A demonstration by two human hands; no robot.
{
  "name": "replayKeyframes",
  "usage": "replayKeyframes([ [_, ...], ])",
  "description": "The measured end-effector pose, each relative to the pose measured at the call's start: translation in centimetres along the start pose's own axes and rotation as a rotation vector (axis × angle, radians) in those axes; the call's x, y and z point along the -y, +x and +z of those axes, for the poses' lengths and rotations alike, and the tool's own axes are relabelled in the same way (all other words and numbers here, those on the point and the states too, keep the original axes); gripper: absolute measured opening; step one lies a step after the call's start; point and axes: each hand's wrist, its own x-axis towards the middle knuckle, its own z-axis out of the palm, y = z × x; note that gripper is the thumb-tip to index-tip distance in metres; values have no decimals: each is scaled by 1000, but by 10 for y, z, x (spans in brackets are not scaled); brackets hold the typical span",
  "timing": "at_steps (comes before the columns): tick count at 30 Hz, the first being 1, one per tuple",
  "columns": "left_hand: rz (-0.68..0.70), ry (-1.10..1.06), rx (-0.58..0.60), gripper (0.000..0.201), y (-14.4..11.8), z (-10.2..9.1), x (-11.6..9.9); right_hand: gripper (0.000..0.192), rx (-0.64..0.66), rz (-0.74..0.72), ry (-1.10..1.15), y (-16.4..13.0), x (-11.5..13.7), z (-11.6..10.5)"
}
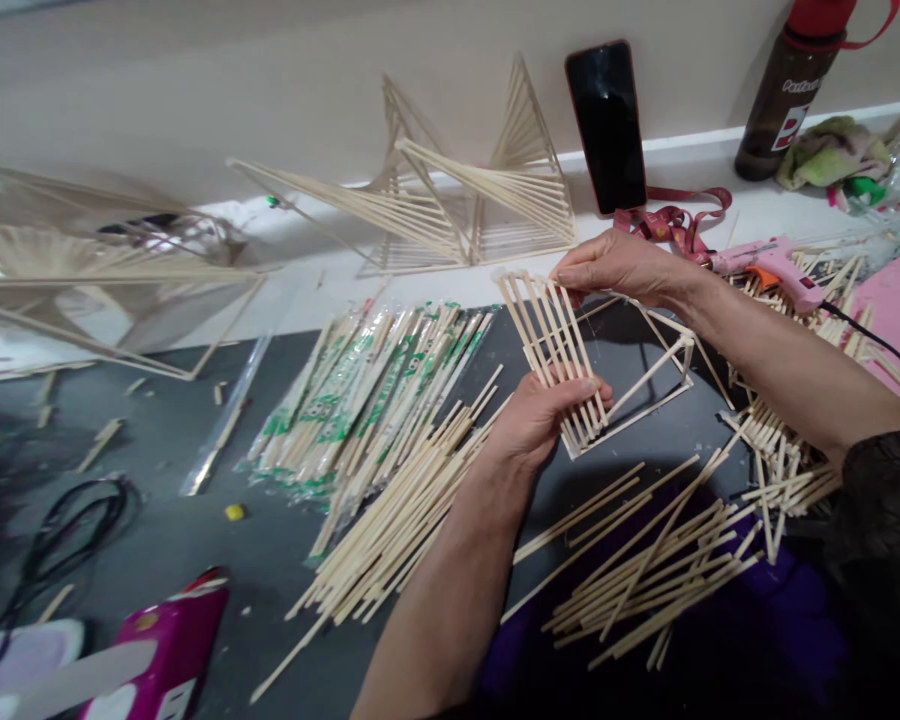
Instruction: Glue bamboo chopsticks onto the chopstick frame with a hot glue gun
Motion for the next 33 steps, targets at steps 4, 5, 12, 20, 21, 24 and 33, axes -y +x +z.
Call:
replayKeyframes([
  [4, 0, -1, -4, 22, 0, 0, 0, 22, -5, 1, -8, -1, 2, 1],
  [5, -1, 1, -3, 23, -1, 0, 0, 22, -7, 0, -10, -1, 2, 1],
  [12, -14, -6, -6, 25, -2, 1, -1, 23, -14, 2, 4, -1, 2, 2],
  [20, -4, 5, 17, 23, -1, 0, -1, 24, -1, -15, -3, 0, 1, 1],
  [21, -8, 1, 16, 23, -2, 0, -1, 23, 1, -14, -6, 0, 1, 1],
  [24, -9, -4, 10, 23, -2, 0, -1, 23, -2, -13, -17, 0, 1, 1],
  [33, -7, -5, 2, 24, -1, 1, -2, 23, 36, 32, 83, -3, 0, 0],
])
